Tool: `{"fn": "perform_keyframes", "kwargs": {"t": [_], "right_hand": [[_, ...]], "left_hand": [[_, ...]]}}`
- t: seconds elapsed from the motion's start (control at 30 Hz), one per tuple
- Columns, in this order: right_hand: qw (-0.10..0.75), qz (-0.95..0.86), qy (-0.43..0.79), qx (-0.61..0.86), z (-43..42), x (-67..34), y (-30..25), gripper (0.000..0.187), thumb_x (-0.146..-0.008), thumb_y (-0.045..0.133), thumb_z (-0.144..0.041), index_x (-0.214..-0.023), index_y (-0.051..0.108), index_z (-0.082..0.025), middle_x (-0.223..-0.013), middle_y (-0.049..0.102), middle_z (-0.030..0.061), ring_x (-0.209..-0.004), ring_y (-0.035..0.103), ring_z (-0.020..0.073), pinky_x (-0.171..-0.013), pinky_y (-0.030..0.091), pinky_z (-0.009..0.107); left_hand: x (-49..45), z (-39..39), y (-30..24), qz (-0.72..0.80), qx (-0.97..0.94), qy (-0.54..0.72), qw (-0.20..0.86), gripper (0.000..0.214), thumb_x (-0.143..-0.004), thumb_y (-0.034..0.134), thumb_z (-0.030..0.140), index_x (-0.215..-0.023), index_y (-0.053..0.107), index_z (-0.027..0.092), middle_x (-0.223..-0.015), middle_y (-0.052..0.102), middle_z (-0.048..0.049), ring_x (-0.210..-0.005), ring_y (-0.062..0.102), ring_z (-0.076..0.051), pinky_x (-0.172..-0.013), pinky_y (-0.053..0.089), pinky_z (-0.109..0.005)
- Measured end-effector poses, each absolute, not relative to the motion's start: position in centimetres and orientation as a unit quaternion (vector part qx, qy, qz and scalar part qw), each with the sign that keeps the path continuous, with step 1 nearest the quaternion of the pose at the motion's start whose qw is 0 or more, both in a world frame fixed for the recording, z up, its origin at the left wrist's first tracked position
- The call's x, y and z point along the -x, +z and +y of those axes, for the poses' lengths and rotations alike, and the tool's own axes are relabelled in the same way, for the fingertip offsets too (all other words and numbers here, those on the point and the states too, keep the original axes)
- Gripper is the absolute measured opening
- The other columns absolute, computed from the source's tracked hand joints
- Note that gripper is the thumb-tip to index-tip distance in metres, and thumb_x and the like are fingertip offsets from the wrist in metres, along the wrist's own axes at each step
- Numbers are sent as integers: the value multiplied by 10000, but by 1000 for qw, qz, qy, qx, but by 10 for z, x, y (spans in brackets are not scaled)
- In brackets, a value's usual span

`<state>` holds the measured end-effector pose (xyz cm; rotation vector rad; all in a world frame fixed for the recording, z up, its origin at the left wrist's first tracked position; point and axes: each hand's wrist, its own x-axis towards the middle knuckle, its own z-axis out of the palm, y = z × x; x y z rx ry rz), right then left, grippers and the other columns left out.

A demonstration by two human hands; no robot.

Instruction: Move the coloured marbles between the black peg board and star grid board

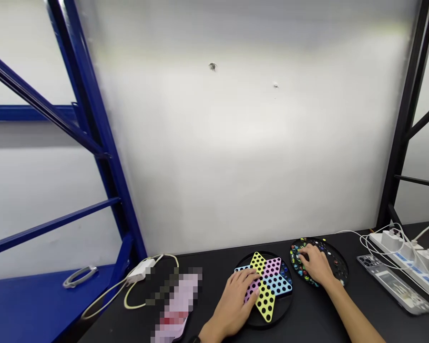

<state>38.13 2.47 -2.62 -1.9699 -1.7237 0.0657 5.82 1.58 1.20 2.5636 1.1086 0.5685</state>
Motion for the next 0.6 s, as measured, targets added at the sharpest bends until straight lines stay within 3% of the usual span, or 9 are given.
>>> {"fn": "perform_keyframes", "kwargs": {"t": [0.27, 0.4, 0.5, 0.6], "right_hand": [[207, -652, -8, 730, 31, -379, -31, 357, -909, 427, -262, -1177, 661, -277, -1266, 619, 73, -1191, 522, 284, -933, 360, 390], [213, -651, 3, 729, 32, -379, -31, 329, -895, 439, -252, -1118, 680, -264, -1235, 631, 80, -1177, 526, 292, -939, 357, 406], [266, -640, 30, 720, 32, -381, -31, 233, -847, 499, -278, -967, 695, -241, -1095, 667, 73, -1068, 562, 281, -900, 375, 401], [426, -581, 133, 681, 36, -385, -27, 156, -757, 591, -347, -796, 683, -227, -895, 679, 47, -938, 587, 256, -865, 400, 377]], "left_hand": [[-58, 16, 13, 378, -892, 208, 135, 373, -1002, 377, 470, -1289, 563, 321, -1376, 550, -24, -1285, 473, -246, -1109, 377, -452], [-58, 16, 12, 382, -891, 203, 134, 359, -998, 392, 471, -1281, 564, 332, -1380, 550, -10, -1288, 471, -240, -1109, 379, -448], [-57, 17, 11, 386, -890, 199, 136, 352, -1000, 392, 470, -1282, 558, 341, -1384, 547, 0, -1299, 461, -237, -1109, 377, -449], [-57, 18, 10, 382, -892, 207, 128, 354, -999, 394, 470, -1280, 562, 334, -1377, 552, -7, -1287, 473, -237, -1101, 386, -444]]}}
